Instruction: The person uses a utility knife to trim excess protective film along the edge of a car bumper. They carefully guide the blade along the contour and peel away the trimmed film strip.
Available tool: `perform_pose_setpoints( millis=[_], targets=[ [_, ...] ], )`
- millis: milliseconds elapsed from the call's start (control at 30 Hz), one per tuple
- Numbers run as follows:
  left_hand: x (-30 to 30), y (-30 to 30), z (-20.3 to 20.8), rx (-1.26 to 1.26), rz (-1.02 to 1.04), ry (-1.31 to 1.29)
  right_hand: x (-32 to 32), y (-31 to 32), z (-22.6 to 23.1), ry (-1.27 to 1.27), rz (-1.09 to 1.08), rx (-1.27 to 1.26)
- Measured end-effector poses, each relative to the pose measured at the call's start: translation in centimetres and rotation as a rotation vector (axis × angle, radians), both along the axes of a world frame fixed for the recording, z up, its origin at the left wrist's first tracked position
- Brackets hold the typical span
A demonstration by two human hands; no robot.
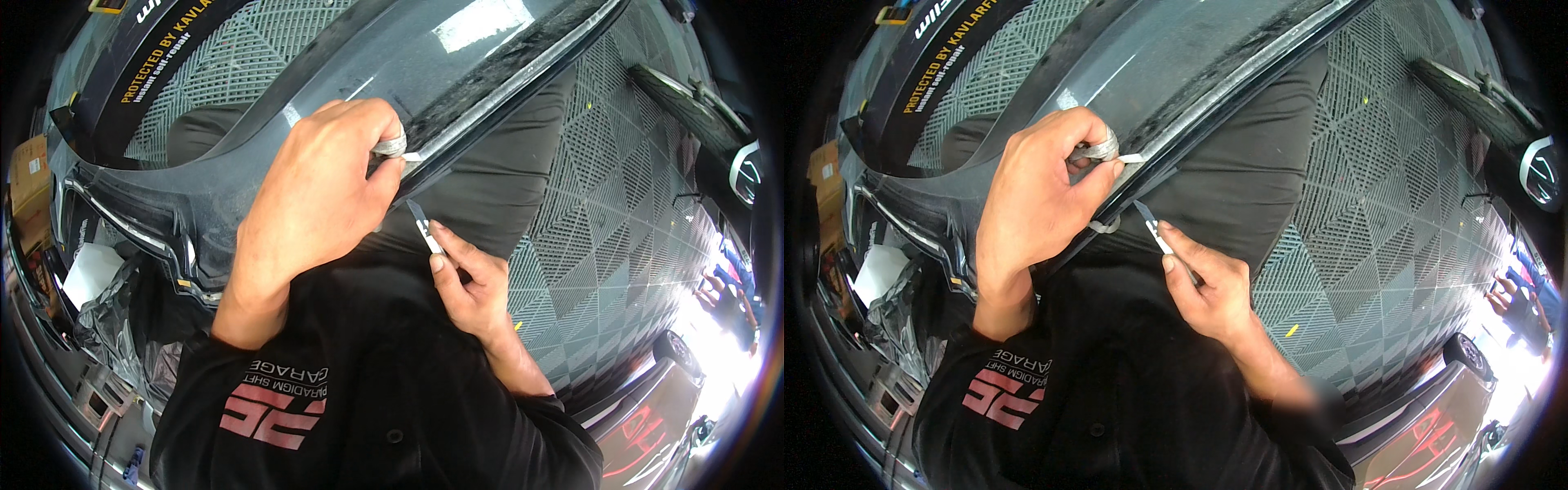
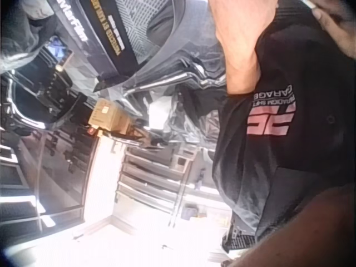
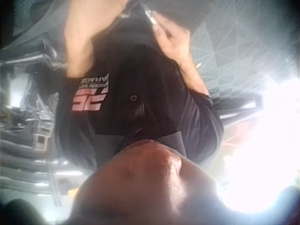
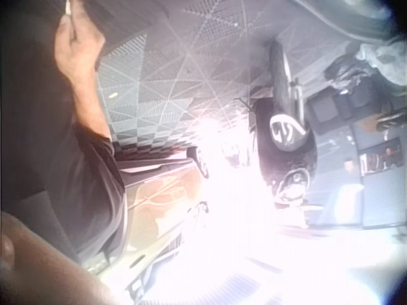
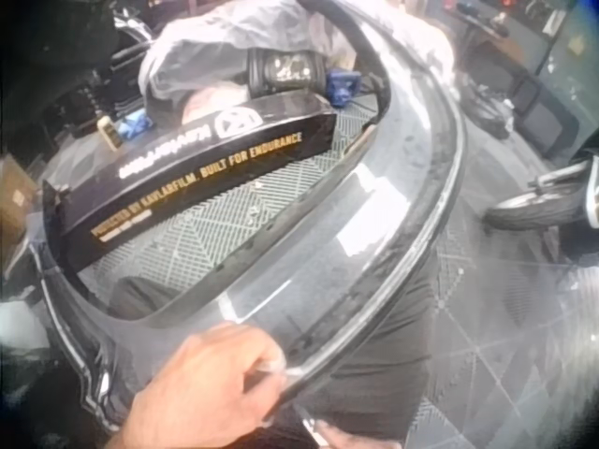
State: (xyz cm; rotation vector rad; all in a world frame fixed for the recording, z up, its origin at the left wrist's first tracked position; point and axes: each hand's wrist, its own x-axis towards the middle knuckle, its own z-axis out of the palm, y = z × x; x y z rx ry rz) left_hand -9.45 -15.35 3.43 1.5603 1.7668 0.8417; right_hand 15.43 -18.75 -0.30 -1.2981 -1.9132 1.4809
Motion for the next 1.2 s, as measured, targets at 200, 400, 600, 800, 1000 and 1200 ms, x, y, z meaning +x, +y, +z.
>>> perform_pose_setpoints(
  millis=[200, 400, 600, 800, 1000, 1200],
  targets=[
    [0.0, 0.0, 0.0, 0.004, -0.007, -0.008, -0.1, -0.2, -0.2, 0.029, 0.025, 0.003],
    [-0.1, -0.1, -0.4, 0.04, -0.01, -0.035, -0.5, -0.3, -0.5, 0.025, -0.06, -0.061],
    [-0.2, -0.1, -0.6, 0.063, -0.019, -0.045, -1.0, -0.7, -0.7, 0.048, -0.003, 0.004],
    [-0.4, 0.0, -0.5, 0.055, -0.008, -0.049, -0.4, -1.0, -0.2, 0.122, 0.111, 0.153],
    [-0.5, -0.2, -0.2, -0.039, -0.015, -0.073, 1.6, 0.5, -0.1, 0.139, -0.071, 0.072],
    [-1.4, -0.1, -0.5, -0.071, -0.01, -0.117, -1.7, 3.0, -1.3, 0.135, 0.073, 0.382]
  ],
)
